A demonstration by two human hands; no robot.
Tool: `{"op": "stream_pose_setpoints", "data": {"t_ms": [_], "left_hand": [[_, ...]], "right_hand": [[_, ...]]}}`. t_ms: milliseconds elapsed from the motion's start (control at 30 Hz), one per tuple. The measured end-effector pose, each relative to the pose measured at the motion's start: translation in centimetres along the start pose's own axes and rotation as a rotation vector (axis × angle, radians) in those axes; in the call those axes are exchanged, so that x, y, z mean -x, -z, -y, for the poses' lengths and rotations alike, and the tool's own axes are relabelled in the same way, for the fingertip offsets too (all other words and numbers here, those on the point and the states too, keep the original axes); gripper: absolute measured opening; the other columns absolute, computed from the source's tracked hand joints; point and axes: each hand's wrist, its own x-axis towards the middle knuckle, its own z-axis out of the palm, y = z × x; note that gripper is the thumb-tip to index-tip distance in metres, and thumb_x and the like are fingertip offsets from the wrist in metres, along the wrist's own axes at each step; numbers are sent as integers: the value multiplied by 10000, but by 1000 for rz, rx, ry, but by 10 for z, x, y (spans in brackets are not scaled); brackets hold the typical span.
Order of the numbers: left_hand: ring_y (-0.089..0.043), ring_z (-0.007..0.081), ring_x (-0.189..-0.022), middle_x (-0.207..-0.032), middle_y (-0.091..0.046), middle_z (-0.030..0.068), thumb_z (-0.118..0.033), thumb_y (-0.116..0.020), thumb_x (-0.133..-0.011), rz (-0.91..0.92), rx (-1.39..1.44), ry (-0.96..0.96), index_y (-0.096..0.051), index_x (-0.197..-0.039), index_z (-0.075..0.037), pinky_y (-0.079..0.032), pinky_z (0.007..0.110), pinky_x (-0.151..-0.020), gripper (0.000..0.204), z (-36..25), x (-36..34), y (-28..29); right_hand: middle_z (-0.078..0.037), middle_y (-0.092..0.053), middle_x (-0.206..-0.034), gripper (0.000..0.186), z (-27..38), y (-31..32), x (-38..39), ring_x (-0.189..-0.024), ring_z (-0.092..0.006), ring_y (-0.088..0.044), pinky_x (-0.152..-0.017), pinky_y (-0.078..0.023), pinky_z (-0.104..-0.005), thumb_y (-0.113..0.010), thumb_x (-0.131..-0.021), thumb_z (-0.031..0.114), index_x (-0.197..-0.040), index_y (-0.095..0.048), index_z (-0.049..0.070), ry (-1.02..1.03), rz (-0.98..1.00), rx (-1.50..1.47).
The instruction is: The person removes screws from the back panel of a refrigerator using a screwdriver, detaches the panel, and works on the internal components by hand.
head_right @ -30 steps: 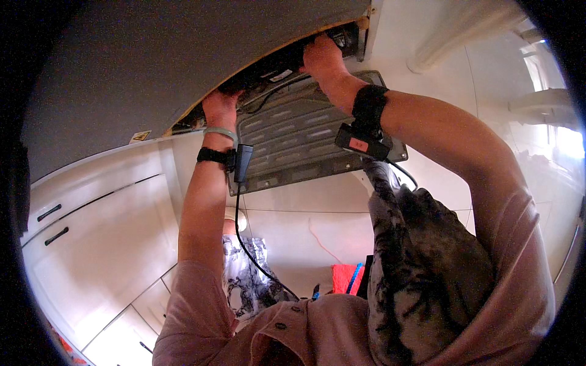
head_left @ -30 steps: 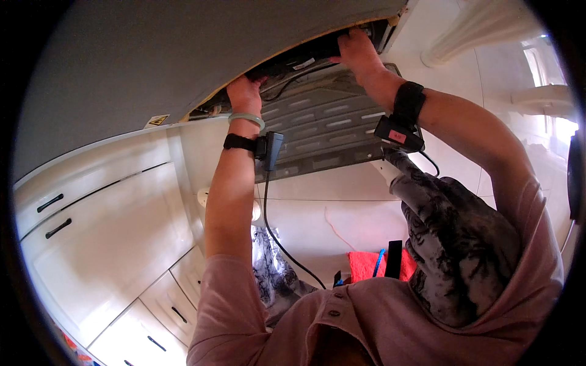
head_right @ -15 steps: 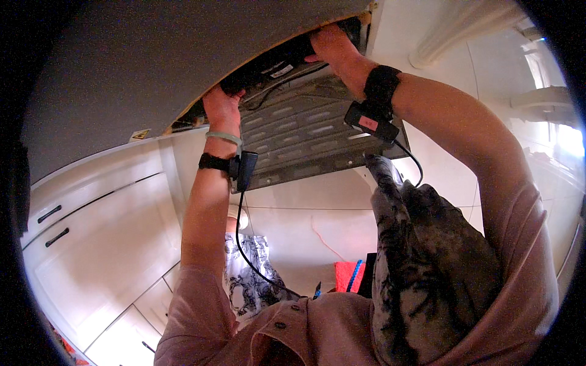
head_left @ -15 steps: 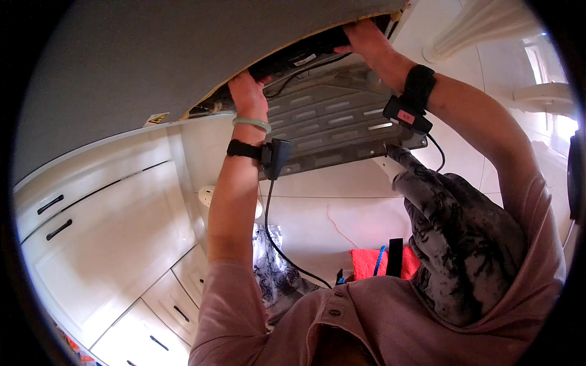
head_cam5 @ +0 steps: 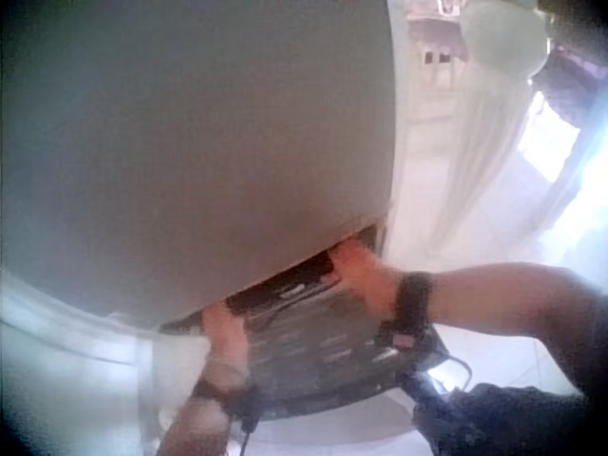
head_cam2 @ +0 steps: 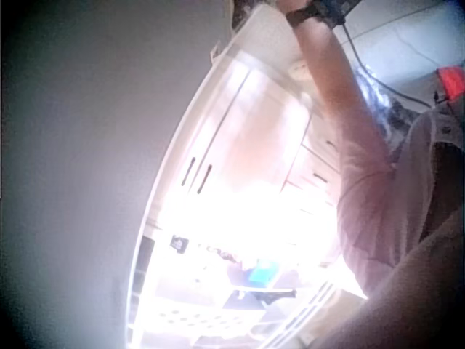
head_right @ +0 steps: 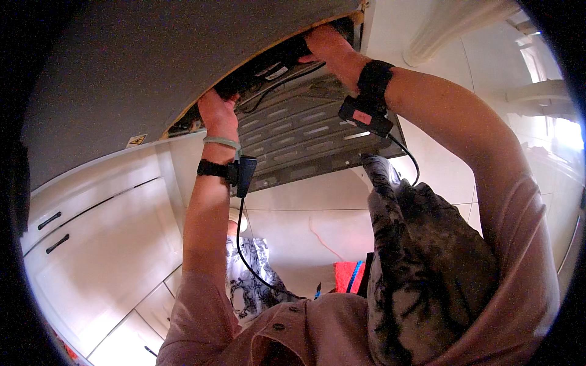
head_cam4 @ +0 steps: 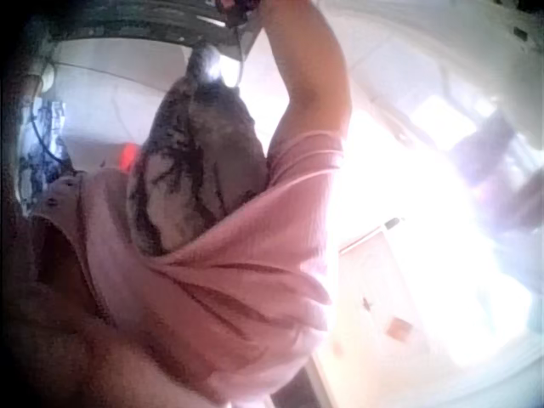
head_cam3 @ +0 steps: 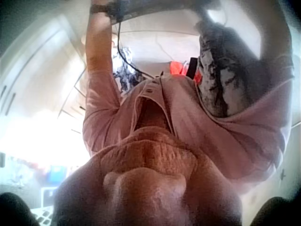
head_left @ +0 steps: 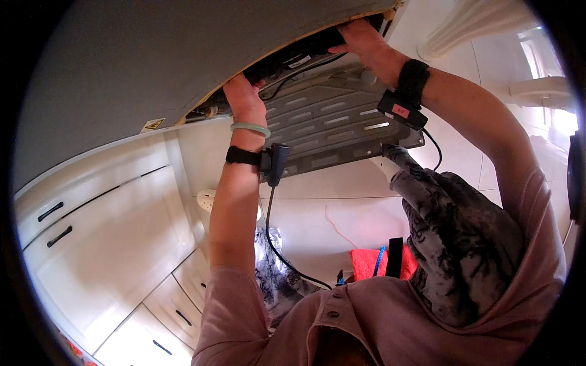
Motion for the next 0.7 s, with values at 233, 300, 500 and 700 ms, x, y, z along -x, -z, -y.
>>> {"op": "stream_pose_setpoints", "data": {"t_ms": [233, 300, 500, 700], "left_hand": [[-606, 219, -906, -1108, -590, 70, -379, -512, -952, -58, -17, 15, -531, -1172, -131, -496, 372, -592, 332, -2, 8, -6], [-605, 228, -904, -1122, -583, 73, -371, -504, -957, -76, -18, 15, -526, -1181, -127, -509, 387, -603, 332, 2, 4, -4], [-600, 277, -939, -1178, -548, 105, -268, -532, -958, 87, -12, -23, -513, -1217, -76, -543, 377, -627, 323, 15, -20, 13], [-595, 291, -985, -1190, -538, 129, -47, -564, -912, 214, -1145, -576, -490, -1246, -4, -561, 409, -713, 345, 17, -29, 32]], "right_hand": [[-157, -370, -1407, 412, -8, 2, -7, -1248, -328, -471, -923, -549, -465, -403, -1011, 174, -1387, -361, 10, 48, -14, 187], [-160, -387, -1396, 427, 1, 2, -6, -1248, -334, -471, -939, -538, -464, -437, -993, 182, -1379, -373, 9, 57, 69, 557], [-128, -525, -1235, 376, 22, 2, 8, -1160, -328, -520, -920, -525, -433, -550, -912, 281, -1157, -571, -3, 209, 132, 1032], [-101, -618, -947, 548, 29, -19, 34, -987, -301, -552, -862, -482, -397, -672, -767, 535, -980, -670, 29, 318, 19, 1679]]}}
